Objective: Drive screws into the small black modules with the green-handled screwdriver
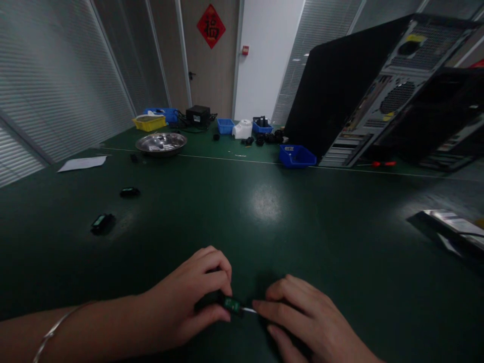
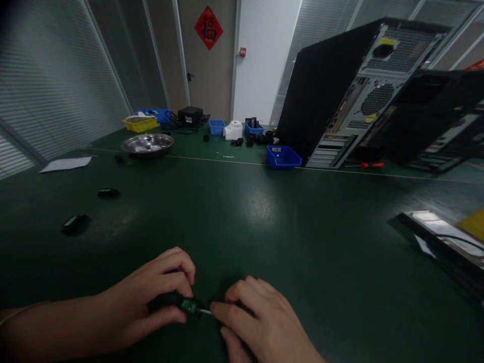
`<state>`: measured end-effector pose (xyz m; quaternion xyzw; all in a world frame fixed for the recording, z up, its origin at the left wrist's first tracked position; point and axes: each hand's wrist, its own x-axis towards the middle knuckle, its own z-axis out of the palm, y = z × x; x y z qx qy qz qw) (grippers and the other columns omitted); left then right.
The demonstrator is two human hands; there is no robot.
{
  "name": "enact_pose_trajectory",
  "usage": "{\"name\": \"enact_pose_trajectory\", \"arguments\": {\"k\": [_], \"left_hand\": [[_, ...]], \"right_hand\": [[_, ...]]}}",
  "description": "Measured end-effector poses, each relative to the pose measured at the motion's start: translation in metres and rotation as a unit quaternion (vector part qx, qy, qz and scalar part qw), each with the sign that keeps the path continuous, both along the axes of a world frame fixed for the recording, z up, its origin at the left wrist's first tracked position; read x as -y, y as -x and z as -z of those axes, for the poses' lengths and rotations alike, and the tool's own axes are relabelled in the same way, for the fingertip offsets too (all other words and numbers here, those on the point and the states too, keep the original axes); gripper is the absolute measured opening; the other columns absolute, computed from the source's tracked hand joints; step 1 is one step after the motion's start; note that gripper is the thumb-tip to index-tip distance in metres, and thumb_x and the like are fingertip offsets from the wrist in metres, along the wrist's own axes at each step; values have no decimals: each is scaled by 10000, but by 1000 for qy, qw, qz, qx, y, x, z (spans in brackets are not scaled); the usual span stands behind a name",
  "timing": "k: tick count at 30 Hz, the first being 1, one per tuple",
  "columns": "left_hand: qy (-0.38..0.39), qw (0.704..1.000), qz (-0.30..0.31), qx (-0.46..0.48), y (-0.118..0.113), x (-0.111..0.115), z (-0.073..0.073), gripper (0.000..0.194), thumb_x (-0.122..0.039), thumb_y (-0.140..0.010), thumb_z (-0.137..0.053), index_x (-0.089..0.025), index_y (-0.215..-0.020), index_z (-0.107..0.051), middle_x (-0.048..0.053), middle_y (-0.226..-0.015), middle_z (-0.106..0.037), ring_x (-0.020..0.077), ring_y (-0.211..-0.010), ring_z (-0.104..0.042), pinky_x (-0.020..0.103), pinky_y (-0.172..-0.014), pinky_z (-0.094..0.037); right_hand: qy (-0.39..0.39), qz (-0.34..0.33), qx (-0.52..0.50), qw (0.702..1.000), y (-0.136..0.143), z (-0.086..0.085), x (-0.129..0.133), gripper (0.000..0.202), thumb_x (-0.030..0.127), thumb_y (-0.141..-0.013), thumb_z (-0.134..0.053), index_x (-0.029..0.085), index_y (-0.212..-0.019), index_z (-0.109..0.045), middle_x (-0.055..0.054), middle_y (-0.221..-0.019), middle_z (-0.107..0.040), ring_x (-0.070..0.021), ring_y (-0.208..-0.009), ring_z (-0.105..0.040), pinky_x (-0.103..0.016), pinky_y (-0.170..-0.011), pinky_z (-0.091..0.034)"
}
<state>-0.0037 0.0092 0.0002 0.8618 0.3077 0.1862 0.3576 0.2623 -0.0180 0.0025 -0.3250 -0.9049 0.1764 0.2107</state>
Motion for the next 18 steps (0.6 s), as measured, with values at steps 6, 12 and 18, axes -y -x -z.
{"name": "enact_pose_trajectory", "arguments": {"k": [6, 12, 18], "left_hand": [[-3, 1000, -3, 1, 0, -1, 0, 143, -126, -874, -642, -206, -955, -556, 43, -1059, -545, 208, -987, -532, 334, -844, -432], [-24, 1000, -5, -5, -1, 0, 0, 178, -86, -856, -631, -202, -963, -548, 43, -1063, -554, 208, -970, -531, 341, -832, -415], [-70, 997, -14, -2, -5, 6, 1, 188, -50, -829, -621, -185, -925, -533, 45, -1020, -576, 202, -910, -522, 335, -794, -397]], "right_hand": [[-72, -12, 8, 997, 2, 3, 1, 297, 108, -905, -582, 185, -1178, -667, -100, -917, -718, -221, -739, -648, -344, -631, -555], [-62, -5, 13, 998, 3, 7, 2, 287, 106, -889, -600, 190, -1156, -667, -97, -901, -708, -224, -728, -651, -336, -606, -562], [-43, -19, 8, 999, 4, 13, 3, 260, 141, -910, -602, 160, -1163, -658, -102, -910, -706, -213, -732, -670, -296, -587, -567]]}}
